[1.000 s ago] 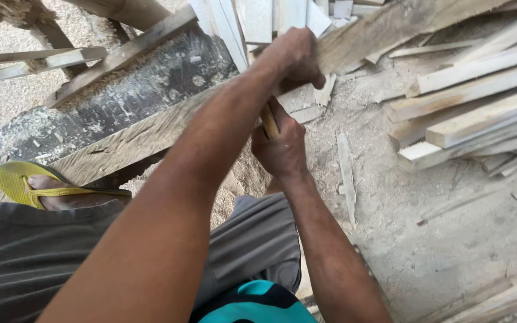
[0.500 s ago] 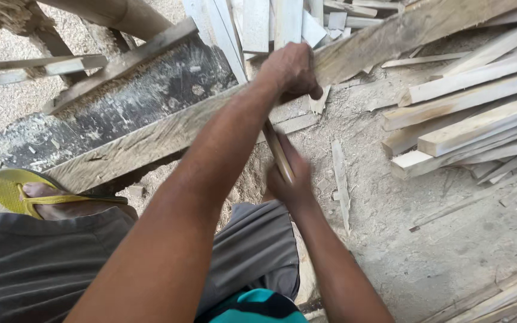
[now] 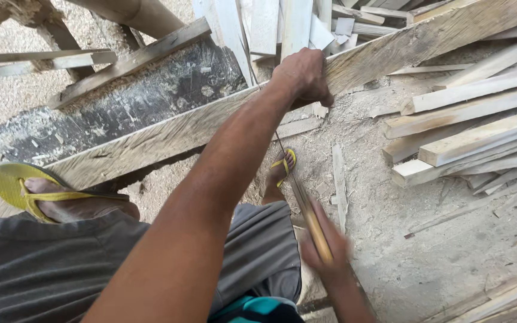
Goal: The person saws a long wood plank resting on a wooden sawhorse using a hand saw, drawing the blade back and forth through the board. They reposition the plank, measure it with a tape measure, mark a line with a pencil and an L-square, then resume sawing and handle cut pieces among piles of scrap wood.
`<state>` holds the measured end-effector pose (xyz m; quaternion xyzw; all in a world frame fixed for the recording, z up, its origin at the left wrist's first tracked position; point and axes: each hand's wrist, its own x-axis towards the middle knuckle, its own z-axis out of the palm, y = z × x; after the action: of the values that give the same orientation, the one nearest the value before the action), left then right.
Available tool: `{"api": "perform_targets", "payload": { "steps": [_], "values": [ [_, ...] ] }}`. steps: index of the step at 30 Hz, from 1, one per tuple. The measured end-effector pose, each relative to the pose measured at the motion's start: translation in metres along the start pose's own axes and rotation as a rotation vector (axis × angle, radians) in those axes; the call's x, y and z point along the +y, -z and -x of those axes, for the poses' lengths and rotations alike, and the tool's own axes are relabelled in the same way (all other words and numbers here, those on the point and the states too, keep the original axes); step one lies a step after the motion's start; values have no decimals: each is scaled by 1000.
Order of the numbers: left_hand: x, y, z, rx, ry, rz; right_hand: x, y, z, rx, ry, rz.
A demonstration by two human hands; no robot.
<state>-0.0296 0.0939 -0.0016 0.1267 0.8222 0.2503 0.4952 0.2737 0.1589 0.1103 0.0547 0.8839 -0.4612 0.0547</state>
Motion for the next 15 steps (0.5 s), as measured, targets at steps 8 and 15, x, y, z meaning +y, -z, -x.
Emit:
{"api": "perform_targets", "payload": {
  "steps": [8,15],
  "values": [
    [0,-11,10,15,-67,125,51,-55,-45,-45,-118,-166],
    [-2,-3,2,31,-20,32,-18,37,80,11,-215,75]
  ]
}}
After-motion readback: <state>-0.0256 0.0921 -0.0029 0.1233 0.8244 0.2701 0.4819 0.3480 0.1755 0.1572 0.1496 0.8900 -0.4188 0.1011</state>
